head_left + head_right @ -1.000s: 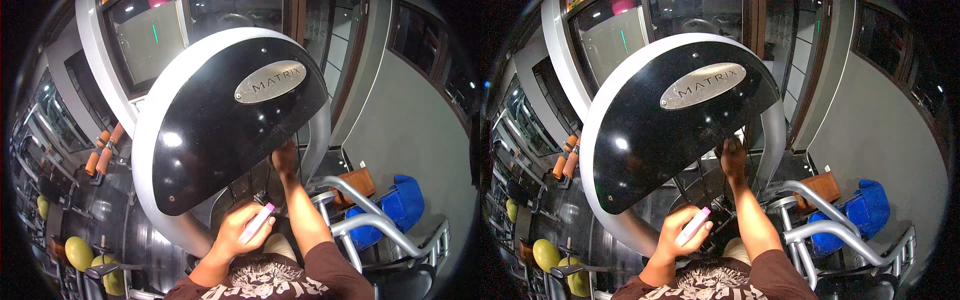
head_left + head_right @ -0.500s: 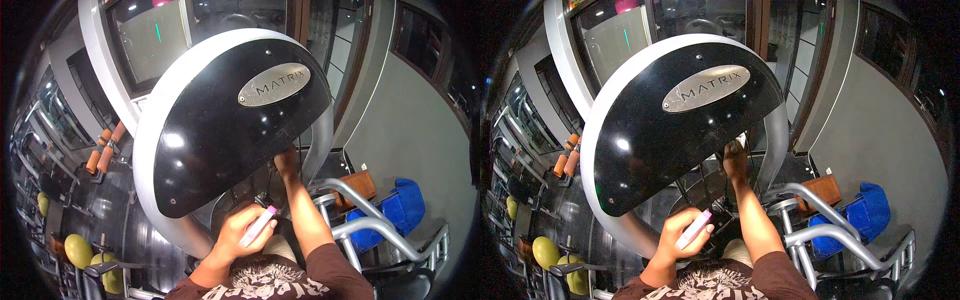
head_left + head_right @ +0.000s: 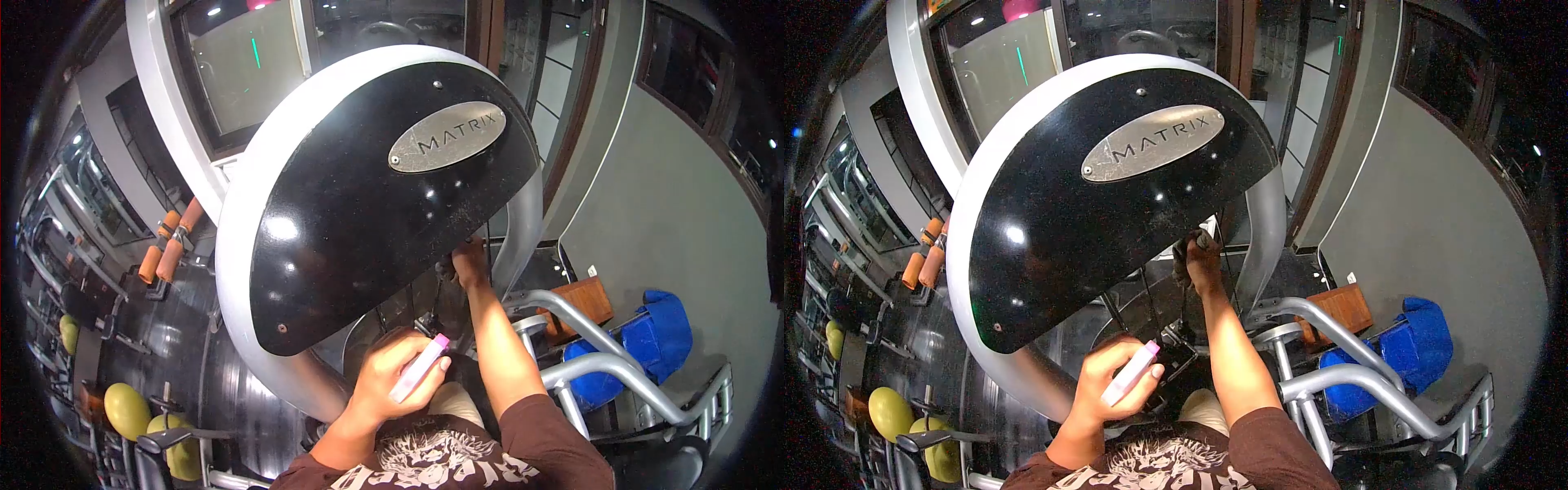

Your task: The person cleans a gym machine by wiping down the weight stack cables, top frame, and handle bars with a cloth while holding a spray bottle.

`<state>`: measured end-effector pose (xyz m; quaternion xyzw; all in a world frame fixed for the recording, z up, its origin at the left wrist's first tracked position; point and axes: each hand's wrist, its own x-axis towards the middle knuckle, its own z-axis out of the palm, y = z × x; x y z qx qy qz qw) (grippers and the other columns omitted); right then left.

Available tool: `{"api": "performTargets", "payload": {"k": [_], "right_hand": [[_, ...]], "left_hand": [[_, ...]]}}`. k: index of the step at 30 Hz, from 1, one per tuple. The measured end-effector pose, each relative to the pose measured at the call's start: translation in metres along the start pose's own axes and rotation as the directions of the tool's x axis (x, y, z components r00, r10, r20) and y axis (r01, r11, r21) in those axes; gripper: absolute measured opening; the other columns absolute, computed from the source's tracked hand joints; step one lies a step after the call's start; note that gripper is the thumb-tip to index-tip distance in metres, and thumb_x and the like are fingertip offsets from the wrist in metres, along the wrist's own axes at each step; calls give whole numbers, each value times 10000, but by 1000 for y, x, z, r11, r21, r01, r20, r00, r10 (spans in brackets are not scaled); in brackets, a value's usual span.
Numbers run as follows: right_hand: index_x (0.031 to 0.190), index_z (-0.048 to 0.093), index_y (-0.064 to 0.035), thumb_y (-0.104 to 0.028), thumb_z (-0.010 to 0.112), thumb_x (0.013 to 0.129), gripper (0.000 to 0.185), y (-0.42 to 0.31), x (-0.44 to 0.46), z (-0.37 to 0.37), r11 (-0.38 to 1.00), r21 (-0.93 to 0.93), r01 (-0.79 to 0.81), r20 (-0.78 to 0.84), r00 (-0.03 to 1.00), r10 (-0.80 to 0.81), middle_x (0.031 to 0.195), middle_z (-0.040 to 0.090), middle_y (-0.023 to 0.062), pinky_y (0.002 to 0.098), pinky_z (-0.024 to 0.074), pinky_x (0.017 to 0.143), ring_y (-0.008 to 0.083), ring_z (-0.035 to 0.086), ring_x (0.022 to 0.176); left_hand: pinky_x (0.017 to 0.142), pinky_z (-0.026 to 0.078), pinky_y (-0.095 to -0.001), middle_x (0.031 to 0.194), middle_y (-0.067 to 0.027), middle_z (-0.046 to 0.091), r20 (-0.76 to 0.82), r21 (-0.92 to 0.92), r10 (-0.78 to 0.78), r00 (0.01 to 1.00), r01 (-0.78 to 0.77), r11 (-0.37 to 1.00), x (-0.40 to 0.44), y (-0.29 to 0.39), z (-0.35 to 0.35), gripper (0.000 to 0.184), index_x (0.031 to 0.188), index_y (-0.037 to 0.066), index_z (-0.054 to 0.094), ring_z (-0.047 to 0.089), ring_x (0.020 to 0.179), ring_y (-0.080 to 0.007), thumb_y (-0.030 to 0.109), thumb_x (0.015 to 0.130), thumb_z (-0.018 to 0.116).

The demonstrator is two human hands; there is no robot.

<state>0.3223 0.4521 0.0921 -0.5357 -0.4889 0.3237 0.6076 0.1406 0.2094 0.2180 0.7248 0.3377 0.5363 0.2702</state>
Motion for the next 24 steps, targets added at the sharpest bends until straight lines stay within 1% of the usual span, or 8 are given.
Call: {"api": "performTargets", "payload": {"k": [3, 6, 8, 13, 15, 17, 20, 24], "right_hand": [[1004, 607, -72, -115, 571, 969, 66, -23, -2, 3, 945, 263, -192, -2, 980, 200, 878, 610, 12, 360, 501, 775, 179, 598, 835], [1182, 597, -62, -118, 625, 953, 237, -34, 16, 12, 839, 538, -76, 7, 996, 86, 1004, 641, 31, 353, 516, 824, 187, 616, 936], [1333, 534, -40, -133, 676, 939, 429, -30, 32, 26, 824, 562, 77, -54, 997, -57, 1166, 632, 65, 359, 533, 878, 197, 619, 1046], [1328, 562, 34, -461, 637, 947, 629, 38, 39, 26, 973, 97, -208, -141, 965, 220, 1266, 651, 201, 432, 507, 928, 338, 650, 1113], [1297, 579, 56, -532, 616, 941, 688, 59, 40, 30, 863, -99, -495, -256, 851, 458, 1230, 665, 236, 451, 511, 922, 359, 665, 1094], [1243, 611, 54, -522, 621, 945, 649, 87, 45, 20, 810, -101, -577, -116, 816, 566, 1155, 684, 234, 446, 526, 890, 352, 679, 1030], [1113, 650, 18, -373, 605, 988, 413, 36, 12, 15, 859, 213, -465, -24, 876, 481, 967, 676, 133, 373, 531, 749, 247, 651, 860], [1061, 642, -31, -193, 553, 1011, 192, -12, 11, 29, 916, 402, 3, -128, 990, 53, 864, 617, 21, 301, 476, 700, 144, 580, 765]], "left_hand": [[608, 472, -277, 754, -83, 650, 2, 5, 10, 1000, -10, 1000, 1, -1, 0, 154, 916, -14, 687, 605, 643, -154, 22, 794, 773], [607, 475, -278, 754, -86, 652, 18, 13, -15, 1000, 14, 1000, 0, -2, 0, 156, 915, -18, 688, 608, 641, -155, 19, 790, 774], [605, 475, -278, 754, -87, 653, 18, 19, -18, 1000, 18, 1000, 1, -3, 0, 156, 914, -20, 689, 607, 638, -154, 17, 788, 774], [602, 473, -279, 760, -89, 654, 2, 10, -20, 1000, 20, 1000, -1, -3, 1, 158, 915, -20, 688, 607, 637, -159, 13, 786, 772], [610, 477, -282, 762, -92, 654, 14, 10, -7, 1000, 7, 1000, -2, -4, 1, 158, 915, -21, 687, 611, 644, -166, 11, 786, 772], [621, 483, -286, 765, -95, 654, 38, 16, 22, 999, -22, 1000, 1, -4, -1, 159, 915, -22, 685, 615, 653, -175, 9, 785, 771], [630, 486, -293, 768, -97, 653, 30, 0, -14, 999, 14, 1000, 1, 2, -1, 161, 914, -22, 684, 617, 659, -184, 9, 783, 772], [622, 483, -289, 776, -97, 654, 18, 3, -31, 999, 31, 1000, -1, -2, 0, 169, 921, -21, 685, 614, 655, -181, 12, 783, 776]]}}
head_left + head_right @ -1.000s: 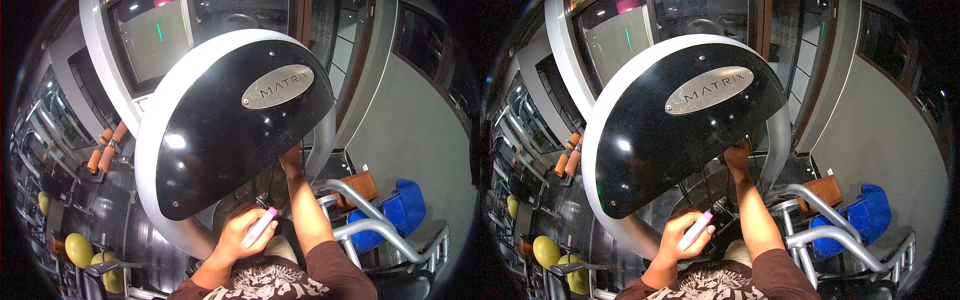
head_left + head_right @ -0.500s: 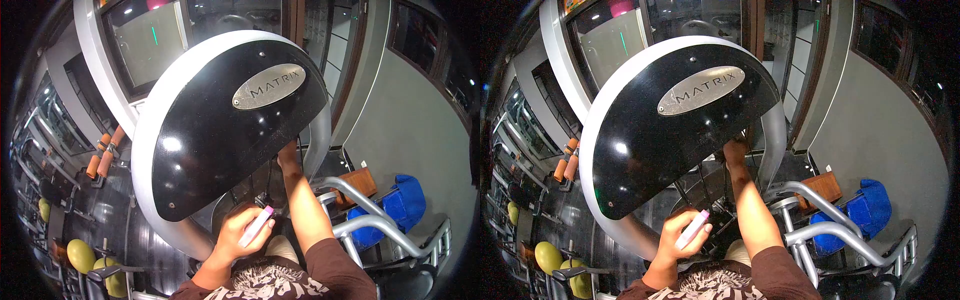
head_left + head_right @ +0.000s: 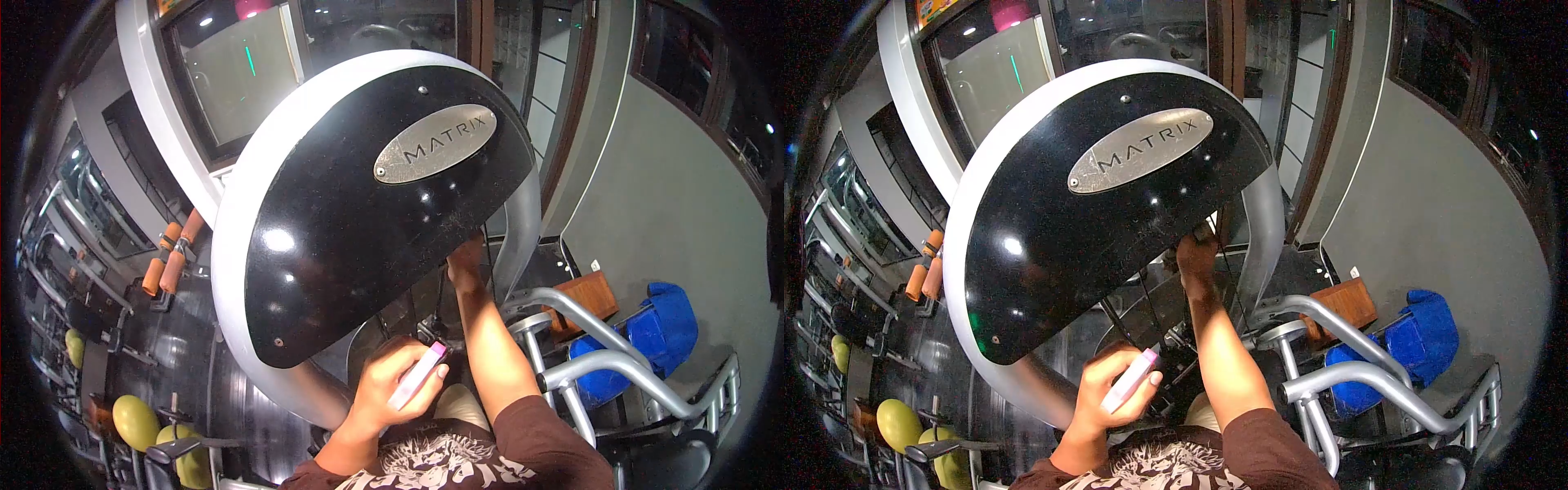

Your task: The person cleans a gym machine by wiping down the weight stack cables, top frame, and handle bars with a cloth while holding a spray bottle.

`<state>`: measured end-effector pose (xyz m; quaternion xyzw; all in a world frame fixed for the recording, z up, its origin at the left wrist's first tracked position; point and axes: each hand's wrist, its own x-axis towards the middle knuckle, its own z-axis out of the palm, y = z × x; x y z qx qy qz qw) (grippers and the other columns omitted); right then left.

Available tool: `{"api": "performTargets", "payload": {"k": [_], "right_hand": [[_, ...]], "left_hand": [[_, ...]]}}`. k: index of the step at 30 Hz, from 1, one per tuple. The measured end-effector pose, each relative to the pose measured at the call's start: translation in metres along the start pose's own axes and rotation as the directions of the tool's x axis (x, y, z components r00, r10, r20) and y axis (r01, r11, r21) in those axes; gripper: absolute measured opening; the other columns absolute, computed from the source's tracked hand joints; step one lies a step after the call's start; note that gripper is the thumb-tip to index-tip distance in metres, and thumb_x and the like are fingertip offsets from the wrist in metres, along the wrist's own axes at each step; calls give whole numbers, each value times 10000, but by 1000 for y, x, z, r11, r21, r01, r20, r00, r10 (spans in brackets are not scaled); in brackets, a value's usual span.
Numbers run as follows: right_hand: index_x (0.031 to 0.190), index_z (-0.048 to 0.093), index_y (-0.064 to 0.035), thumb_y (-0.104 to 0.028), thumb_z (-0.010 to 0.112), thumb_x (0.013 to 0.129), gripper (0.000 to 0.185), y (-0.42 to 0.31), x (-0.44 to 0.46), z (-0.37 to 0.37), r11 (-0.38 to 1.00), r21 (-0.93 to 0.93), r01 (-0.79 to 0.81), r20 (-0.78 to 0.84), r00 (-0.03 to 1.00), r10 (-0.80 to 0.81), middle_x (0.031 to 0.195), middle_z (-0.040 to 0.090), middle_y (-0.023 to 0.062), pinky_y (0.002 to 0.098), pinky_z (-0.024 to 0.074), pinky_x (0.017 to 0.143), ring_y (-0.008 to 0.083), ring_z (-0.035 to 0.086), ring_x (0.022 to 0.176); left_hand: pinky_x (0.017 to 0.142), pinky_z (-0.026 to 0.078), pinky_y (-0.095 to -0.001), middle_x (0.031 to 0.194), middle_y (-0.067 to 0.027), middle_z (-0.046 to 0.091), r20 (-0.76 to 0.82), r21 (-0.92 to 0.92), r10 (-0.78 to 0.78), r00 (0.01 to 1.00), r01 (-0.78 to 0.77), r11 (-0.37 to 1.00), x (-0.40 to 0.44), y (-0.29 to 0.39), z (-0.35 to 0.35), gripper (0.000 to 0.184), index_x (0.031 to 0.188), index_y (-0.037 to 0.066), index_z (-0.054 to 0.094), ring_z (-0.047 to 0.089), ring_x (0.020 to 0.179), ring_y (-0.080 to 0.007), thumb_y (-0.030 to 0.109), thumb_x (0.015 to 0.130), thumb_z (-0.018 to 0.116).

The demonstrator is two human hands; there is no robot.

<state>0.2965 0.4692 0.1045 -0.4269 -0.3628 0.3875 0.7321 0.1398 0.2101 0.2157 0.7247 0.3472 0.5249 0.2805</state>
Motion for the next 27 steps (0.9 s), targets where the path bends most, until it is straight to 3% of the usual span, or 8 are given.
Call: {"api": "performTargets", "payload": {"k": [3, 5, 6, 7, 9, 14, 19, 27], "right_hand": [[1089, 645, -53, -69, 574, 949, 158, -9, -1, 12, 824, -138, 550, 102, 835, -540, 866, 647, 41, 293, 486, 746, 167, 606, 767], [1122, 631, -44, -91, 602, 941, 189, 84, 28, -19, 870, 486, 83, 154, 972, -179, 898, 669, 91, 323, 510, 768, 230, 639, 795], [1136, 616, -43, -176, 622, 953, 226, 74, 15, -22, 921, -76, 382, 209, 909, -360, 934, 675, 140, 376, 528, 784, 296, 659, 841], [1150, 602, -42, -260, 641, 965, 289, 65, 2, -25, 583, -586, 563, 256, 811, -526, 970, 681, 189, 429, 546, 800, 361, 680, 888], [1163, 587, -43, -343, 634, 969, 360, 27, -29, -20, 593, -729, 342, 163, 928, -335, 1001, 680, 215, 471, 545, 809, 395, 679, 930], [1199, 570, -66, -349, 635, 962, 375, 27, -34, -28, 630, -742, 229, 122, 970, -210, 1010, 687, 227, 498, 548, 809, 417, 685, 946], [1206, 567, -61, -274, 687, 929, 370, 48, 8, -23, 614, -562, 554, 224, 817, -532, 931, 692, 206, 450, 561, 769, 415, 693, 879], [1293, 559, -46, -390, 673, 938, 507, 95, -44, -59, 553, -804, 218, 153, 975, -163, 1139, 675, 251, 523, 544, 848, 451, 665, 994]], "left_hand": [[622, 483, -285, 779, -96, 655, -16, 17, 27, 1000, -26, 999, 1, -1, -1, 179, 932, -22, 687, 616, 659, -173, 14, 784, 780], [624, 484, -281, 780, -95, 656, -14, 25, 49, 999, -48, 999, 3, 0, -2, 187, 942, -23, 688, 618, 663, -167, 16, 785, 782], [625, 485, -280, 780, -94, 657, -9, 21, 26, 1000, -26, 999, 2, 1, -3, 187, 944, -23, 689, 618, 665, -164, 16, 786, 781], [625, 485, -280, 781, -93, 657, -5, 16, 3, 1000, -3, 1000, 0, 1, -2, 186, 946, -22, 689, 619, 667, -162, 17, 788, 781], [626, 486, -278, 783, -91, 660, -2, 14, -4, 1000, 4, 1000, -2, 1, -2, 186, 949, -22, 690, 620, 669, -158, 20, 791, 780], [626, 488, -277, 788, -88, 663, 14, 26, -5, 1000, 4, 1000, -4, -2, -2, 188, 959, -18, 692, 620, 665, -155, 31, 800, 781], [620, 494, -260, 769, -65, 673, 8, 61, -35, 999, 35, 998, -7, -5, -2, 188, 961, -21, 692, 628, 667, -123, 44, 812, 784], [638, 506, -327, 771, -127, 668, -42, 97, -50, 998, 54, 994, 0, -10, 3, 176, 916, -21, 703, 643, 677, -232, 33, 774, 792]]}}
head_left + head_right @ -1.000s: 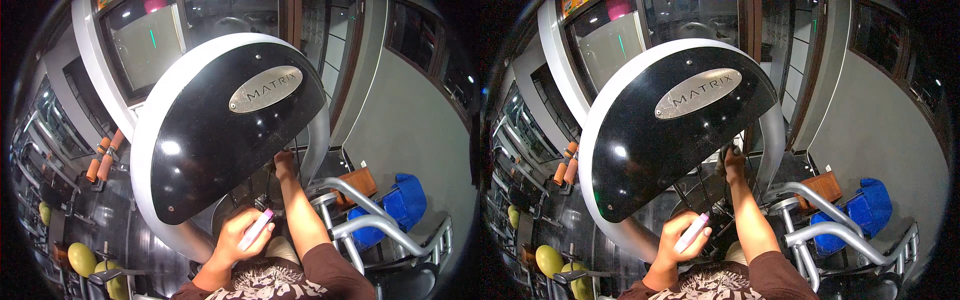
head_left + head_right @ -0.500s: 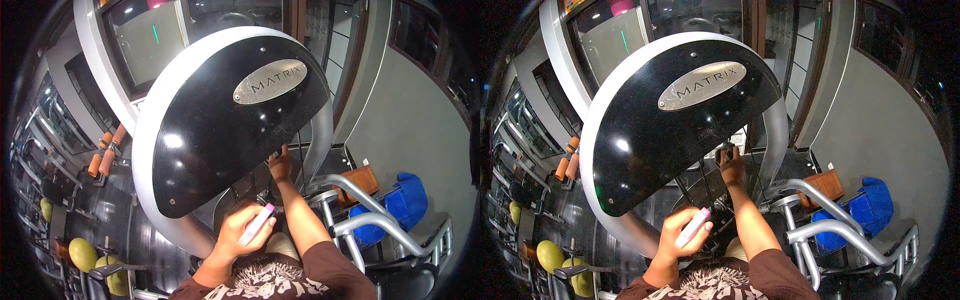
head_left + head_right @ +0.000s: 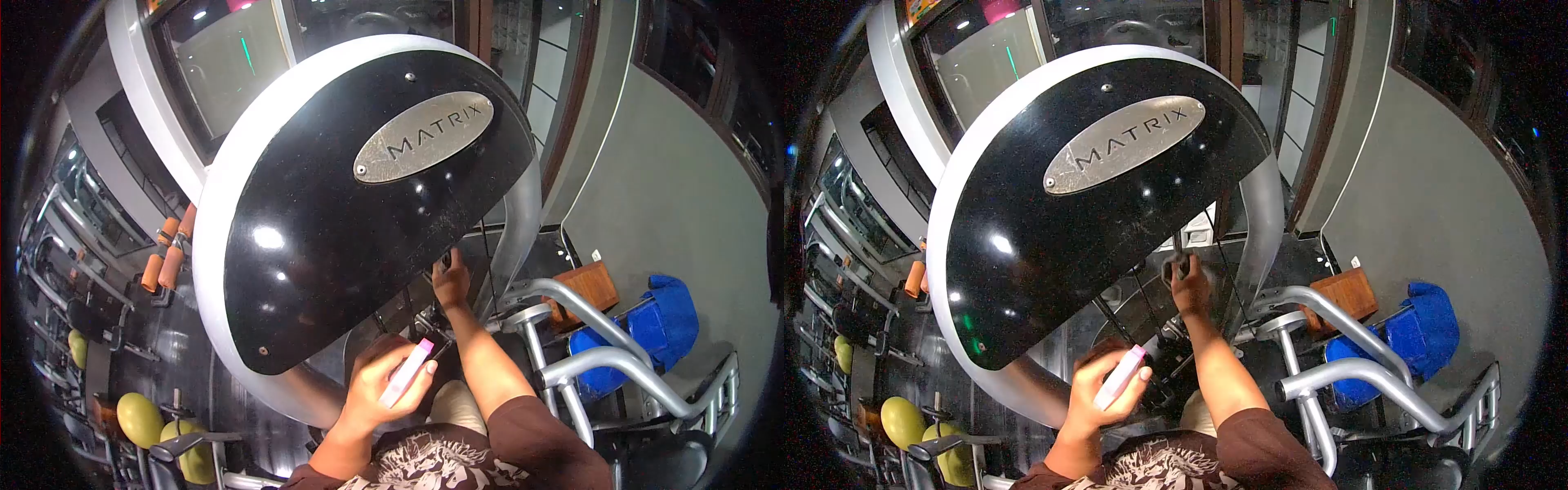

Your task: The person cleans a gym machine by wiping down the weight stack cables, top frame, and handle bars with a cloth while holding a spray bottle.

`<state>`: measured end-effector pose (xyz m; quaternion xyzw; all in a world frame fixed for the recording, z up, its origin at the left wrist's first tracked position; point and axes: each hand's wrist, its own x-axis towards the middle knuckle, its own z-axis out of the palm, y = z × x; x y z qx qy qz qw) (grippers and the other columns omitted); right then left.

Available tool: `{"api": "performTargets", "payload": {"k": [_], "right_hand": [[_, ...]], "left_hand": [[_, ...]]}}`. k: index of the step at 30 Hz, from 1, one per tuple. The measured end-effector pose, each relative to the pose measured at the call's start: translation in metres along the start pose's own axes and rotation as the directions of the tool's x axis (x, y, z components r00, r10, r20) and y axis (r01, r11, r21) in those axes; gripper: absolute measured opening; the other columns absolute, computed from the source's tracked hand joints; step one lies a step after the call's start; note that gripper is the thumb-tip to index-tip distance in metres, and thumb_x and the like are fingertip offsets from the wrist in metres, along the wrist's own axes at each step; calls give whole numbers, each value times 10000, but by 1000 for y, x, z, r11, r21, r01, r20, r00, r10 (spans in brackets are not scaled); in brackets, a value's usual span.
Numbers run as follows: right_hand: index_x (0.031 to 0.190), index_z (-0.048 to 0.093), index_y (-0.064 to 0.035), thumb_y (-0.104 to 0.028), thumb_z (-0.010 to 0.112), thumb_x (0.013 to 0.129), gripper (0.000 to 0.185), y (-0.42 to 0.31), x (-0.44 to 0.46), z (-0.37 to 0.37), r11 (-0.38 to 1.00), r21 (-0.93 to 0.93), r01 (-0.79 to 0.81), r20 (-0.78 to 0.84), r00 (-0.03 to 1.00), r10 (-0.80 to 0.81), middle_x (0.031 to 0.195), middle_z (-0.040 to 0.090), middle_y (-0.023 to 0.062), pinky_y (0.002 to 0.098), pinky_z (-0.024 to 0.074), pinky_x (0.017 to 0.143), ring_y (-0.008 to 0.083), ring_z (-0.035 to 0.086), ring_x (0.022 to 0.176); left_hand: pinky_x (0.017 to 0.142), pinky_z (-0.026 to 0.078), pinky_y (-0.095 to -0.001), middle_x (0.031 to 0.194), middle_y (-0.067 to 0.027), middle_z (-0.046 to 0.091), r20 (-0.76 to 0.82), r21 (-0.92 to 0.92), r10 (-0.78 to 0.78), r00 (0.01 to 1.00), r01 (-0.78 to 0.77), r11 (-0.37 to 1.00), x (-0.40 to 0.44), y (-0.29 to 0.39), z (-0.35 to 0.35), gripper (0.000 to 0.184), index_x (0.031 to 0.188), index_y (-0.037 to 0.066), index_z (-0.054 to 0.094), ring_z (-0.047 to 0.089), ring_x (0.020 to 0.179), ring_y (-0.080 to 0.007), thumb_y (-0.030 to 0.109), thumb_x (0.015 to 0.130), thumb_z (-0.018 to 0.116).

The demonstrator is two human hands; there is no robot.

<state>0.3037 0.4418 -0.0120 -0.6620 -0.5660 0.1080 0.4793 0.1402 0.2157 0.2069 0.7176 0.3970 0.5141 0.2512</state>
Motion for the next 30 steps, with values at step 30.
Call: {"api": "performTargets", "payload": {"k": [30], "right_hand": [[1088, 618, 39, -260, 668, 905, 353, 42, -22, 32, 821, 302, -485, 193, 874, 445, 925, 674, 218, 521, 508, 780, 380, 657, 847]], "left_hand": [[630, 481, -350, 734, -104, 659, -8, 268, -56, 998, 56, 962, -18, -21, 5, 163, 836, 8, 670, 593, 640, -244, 112, 807, 792]]}}
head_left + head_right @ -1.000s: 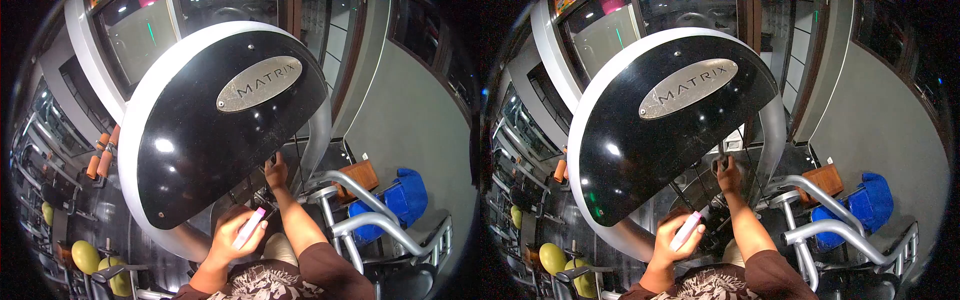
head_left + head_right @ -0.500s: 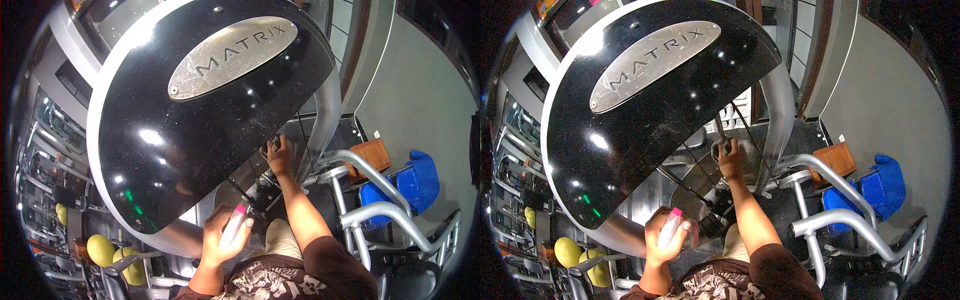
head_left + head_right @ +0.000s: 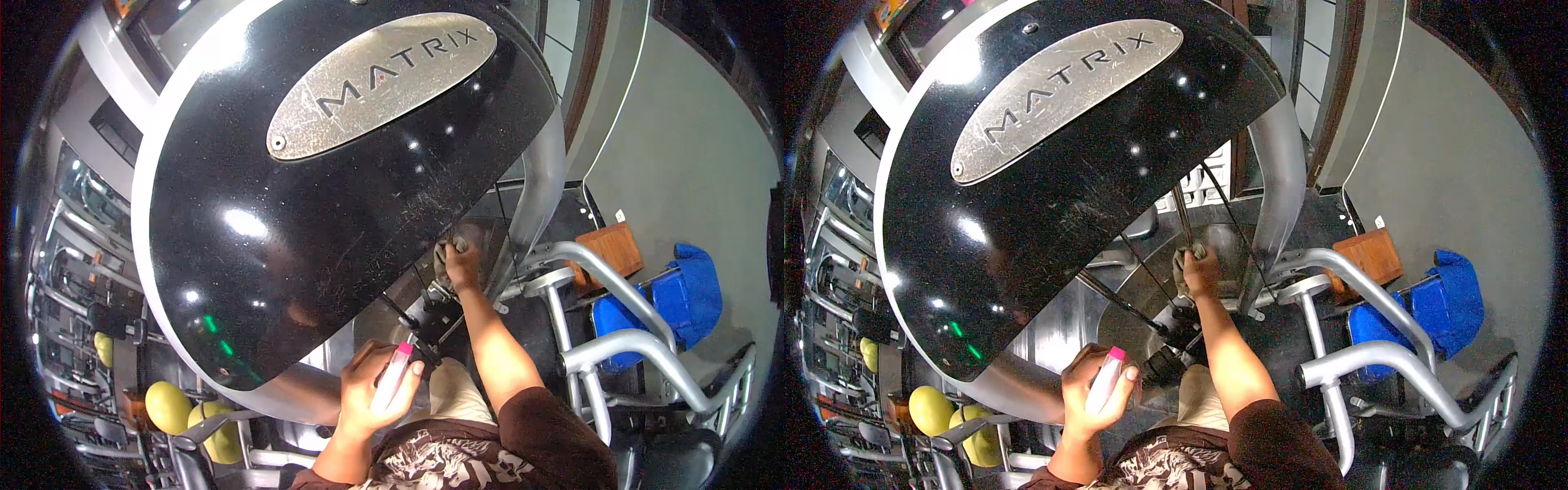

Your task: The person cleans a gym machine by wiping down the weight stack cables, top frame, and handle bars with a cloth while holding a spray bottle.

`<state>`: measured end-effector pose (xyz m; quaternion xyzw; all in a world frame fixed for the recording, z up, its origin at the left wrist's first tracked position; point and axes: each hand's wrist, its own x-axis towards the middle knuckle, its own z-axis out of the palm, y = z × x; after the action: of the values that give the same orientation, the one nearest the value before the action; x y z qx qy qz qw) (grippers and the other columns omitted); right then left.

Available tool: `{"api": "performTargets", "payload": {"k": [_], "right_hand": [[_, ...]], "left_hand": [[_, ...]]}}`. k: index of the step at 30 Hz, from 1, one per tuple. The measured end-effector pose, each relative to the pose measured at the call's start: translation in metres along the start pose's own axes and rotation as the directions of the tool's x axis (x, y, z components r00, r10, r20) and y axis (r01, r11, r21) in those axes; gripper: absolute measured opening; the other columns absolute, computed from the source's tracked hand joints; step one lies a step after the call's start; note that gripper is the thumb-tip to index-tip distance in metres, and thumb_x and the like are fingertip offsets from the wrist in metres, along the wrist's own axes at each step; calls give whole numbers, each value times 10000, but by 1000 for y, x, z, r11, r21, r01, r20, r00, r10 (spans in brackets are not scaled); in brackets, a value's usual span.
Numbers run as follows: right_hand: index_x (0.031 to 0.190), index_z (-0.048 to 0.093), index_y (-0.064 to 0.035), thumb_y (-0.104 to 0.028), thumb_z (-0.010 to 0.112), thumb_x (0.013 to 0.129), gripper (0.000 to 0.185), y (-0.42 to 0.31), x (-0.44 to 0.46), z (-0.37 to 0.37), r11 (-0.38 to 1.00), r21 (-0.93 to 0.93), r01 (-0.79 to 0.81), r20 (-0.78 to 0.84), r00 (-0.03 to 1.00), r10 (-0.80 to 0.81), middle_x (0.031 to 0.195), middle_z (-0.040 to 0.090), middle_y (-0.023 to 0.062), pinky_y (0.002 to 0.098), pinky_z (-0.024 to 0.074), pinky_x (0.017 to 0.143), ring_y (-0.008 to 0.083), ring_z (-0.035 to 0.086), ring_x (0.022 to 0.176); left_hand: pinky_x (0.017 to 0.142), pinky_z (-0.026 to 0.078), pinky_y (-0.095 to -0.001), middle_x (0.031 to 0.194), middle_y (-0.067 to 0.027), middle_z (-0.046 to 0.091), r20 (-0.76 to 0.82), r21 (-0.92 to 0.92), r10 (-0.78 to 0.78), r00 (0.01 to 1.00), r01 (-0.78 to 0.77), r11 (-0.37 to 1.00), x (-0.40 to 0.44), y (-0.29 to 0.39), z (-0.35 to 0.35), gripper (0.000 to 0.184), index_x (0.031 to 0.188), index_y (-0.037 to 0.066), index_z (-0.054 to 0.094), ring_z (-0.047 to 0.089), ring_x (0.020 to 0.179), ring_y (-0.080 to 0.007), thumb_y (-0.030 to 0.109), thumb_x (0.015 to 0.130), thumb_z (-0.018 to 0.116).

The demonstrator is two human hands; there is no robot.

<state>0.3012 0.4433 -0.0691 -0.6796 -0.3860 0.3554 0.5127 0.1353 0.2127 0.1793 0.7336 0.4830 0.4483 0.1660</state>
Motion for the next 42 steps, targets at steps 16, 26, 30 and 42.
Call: {"api": "performTargets", "payload": {"k": [16, 26, 30, 42], "right_hand": [[1391, 540, -66, -387, 604, 996, 513, 128, 36, 39, 585, 519, -623, 168, 746, 644, 1312, 590, 72, 394, 507, 933, 256, 623, 1097], [1175, 621, -60, -358, 602, 978, 358, -32, -15, -18, 664, 729, -164, 279, 958, -71, 1067, 627, 92, 399, 522, 775, 246, 627, 962], [1077, 655, -67, -213, 595, 973, 188, -41, -10, -1, 903, 150, 402, -260, 897, -357, 996, 663, 90, 395, 538, 717, 275, 658, 899], [1096, 681, -107, -481, 436, 1038, 452, 80, 4, 37, 315, 659, -683, 503, 711, 491, 1009, 725, 94, 410, 551, 612, 259, 709, 826]], "left_hand": [[626, 515, -339, 758, -133, 672, -43, -17, 86, 995, -86, 996, 6, -5, 7, 173, 857, 3, 676, 639, 671, -265, 73, 769, 806], [612, 508, -334, 760, -131, 662, -41, -92, -25, 999, 21, 996, 5, -2, 9, 165, 852, -4, 678, 627, 651, -262, 68, 770, 802], [596, 487, -328, 735, -116, 648, -19, -65, 1, 1000, -3, 998, 6, -1, 9, 157, 845, -3, 679, 605, 638, -246, 73, 777, 799], [623, 543, -369, 816, -137, 693, -28, 0, 85, 996, -85, 996, -1, -5, 6, 176, 869, -6, 675, 654, 692, -295, 51, 764, 804]]}}
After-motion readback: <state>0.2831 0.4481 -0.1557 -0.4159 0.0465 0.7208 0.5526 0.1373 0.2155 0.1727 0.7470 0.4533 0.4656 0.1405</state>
